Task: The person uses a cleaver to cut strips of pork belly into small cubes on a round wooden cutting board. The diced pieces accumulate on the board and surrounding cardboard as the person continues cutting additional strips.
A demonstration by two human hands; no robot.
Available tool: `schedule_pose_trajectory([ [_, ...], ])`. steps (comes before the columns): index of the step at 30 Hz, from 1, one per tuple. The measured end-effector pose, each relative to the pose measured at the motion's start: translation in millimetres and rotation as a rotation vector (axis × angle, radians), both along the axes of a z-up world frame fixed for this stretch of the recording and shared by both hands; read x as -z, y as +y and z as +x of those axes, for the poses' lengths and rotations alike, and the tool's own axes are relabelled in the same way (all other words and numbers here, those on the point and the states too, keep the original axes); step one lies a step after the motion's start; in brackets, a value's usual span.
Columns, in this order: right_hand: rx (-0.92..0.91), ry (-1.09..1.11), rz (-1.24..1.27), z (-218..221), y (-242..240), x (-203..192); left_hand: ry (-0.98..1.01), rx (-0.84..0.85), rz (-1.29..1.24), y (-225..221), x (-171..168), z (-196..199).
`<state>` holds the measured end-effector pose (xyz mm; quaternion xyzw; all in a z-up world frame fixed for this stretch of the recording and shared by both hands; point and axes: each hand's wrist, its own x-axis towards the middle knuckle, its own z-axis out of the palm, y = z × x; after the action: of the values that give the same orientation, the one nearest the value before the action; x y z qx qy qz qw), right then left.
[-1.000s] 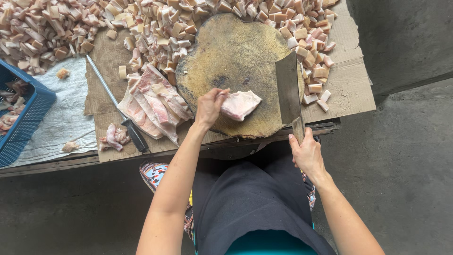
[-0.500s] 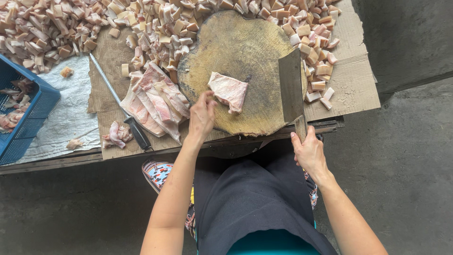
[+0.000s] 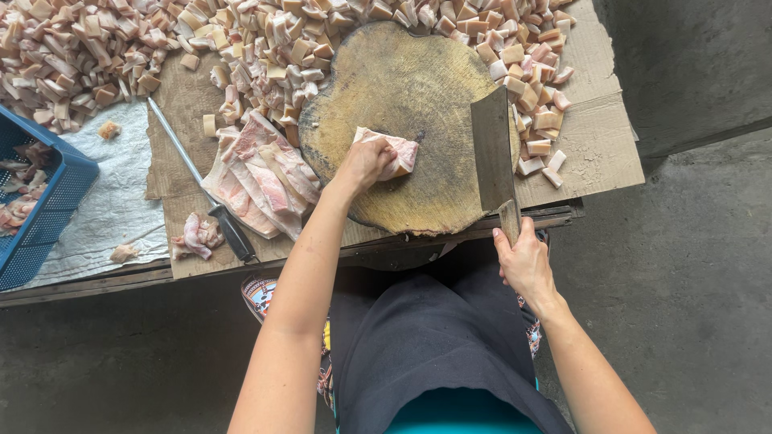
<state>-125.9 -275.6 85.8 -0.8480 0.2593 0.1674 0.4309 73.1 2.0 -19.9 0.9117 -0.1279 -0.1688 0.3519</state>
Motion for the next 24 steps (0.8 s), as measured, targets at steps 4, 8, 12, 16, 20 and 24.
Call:
schedule_pose_trajectory([
  [4, 0.019, -0.008, 0.017, -0.4, -0.9, 0.7, 0.019, 0.029, 0.060, -11.8, 2.9, 5.7],
  [8, 0.016, -0.005, 0.007, -0.2, -1.1, 0.5, -0.006, 0.004, 0.045, -11.6, 4.6, 5.1],
  [12, -0.001, 0.021, -0.015, 0.5, -1.4, -0.6, 0.303, -0.116, -0.097, -20.3, -3.1, -7.9],
  [16, 0.009, -0.008, -0.004, 0.7, -0.9, -1.1, 0.533, 0.005, -0.074, -37.5, -19.1, -19.7],
  [20, 0.001, -0.003, -0.014, -0.1, -0.1, -1.7, 0.179, -0.218, 0.058, -4.8, -40.8, -1.8],
  [24, -0.005, -0.005, -0.022, 0.5, 1.5, 0.4, 0.091, -0.122, 0.344, 1.4, -42.7, -17.7],
])
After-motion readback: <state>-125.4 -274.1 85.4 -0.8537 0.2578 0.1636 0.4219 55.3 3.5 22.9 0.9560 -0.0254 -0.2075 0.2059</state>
